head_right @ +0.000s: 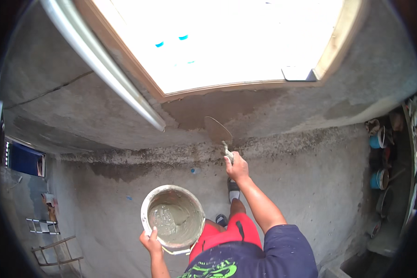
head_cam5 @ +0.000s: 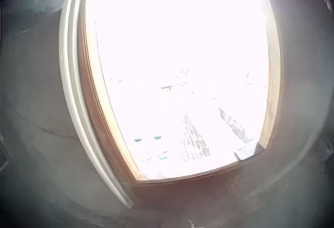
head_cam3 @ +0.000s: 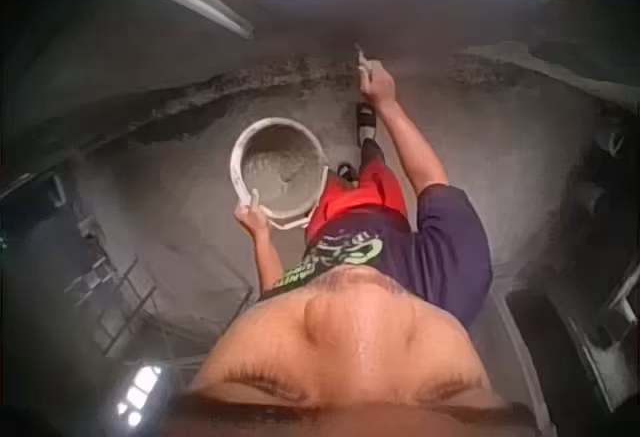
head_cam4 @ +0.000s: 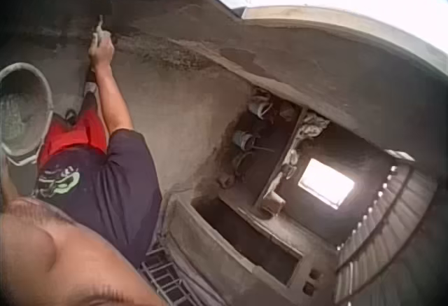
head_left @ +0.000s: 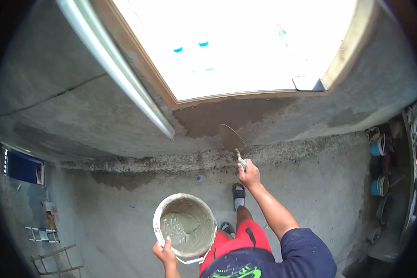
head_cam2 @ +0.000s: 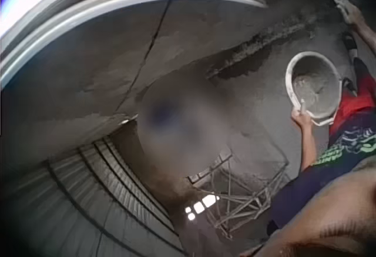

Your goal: The person plasters a wall by scooping wet cement from a bucket with a trowel and applying and smoothing it onto the wall.

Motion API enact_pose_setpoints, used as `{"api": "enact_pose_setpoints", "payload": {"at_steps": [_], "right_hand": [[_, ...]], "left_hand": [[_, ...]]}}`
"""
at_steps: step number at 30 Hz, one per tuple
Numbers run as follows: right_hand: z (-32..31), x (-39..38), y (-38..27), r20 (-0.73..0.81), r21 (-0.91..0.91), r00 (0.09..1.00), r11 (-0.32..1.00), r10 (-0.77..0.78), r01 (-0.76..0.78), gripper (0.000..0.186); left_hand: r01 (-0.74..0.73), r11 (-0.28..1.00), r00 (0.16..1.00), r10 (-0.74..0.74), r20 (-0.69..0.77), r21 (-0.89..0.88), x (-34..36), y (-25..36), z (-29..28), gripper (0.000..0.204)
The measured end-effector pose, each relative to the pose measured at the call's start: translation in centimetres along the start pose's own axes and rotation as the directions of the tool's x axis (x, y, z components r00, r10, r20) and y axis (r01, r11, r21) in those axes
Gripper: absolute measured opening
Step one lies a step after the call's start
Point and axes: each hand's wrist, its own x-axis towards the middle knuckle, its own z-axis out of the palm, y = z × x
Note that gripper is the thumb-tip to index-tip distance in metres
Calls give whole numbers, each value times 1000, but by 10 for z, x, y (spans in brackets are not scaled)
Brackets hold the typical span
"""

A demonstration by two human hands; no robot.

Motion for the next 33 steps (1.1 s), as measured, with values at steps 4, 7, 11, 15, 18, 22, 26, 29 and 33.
{"api": "enact_pose_setpoints", "payload": {"at_steps": [4,7,11,15,18,22,26,29,33], "right_hand": [[67,74,27,-70,14,979,981,-193,195,37],[97,99,55,-38,-68,990,988,-139,137,44],[113,123,79,-74,-63,983,985,-166,162,48],[111,119,93,-268,16,961,997,-62,69,48],[113,115,120,-348,4,938,1000,-5,7,50],[114,81,162,-382,176,916,983,122,-57,49],[113,81,107,-418,183,908,975,-38,125,43],[116,106,85,-394,124,905,966,-160,225,42],[131,127,110,-118,23,978,984,-175,178,40]], "left_hand": [[-91,987,996,93,-6,130,18,-8,30,19],[-80,968,990,49,131,240,32,-9,47,15],[-55,937,976,-24,219,345,60,-21,60,17],[-50,946,972,-28,235,319,70,-36,78,16],[-26,952,962,-58,265,304,73,-40,83,16],[0,922,936,-136,324,387,75,-44,82,21],[1,921,933,-141,330,390,71,-42,75,26],[9,925,935,-142,325,379,69,-63,65,27],[14,925,922,-159,353,380,69,-64,71,27]]}}
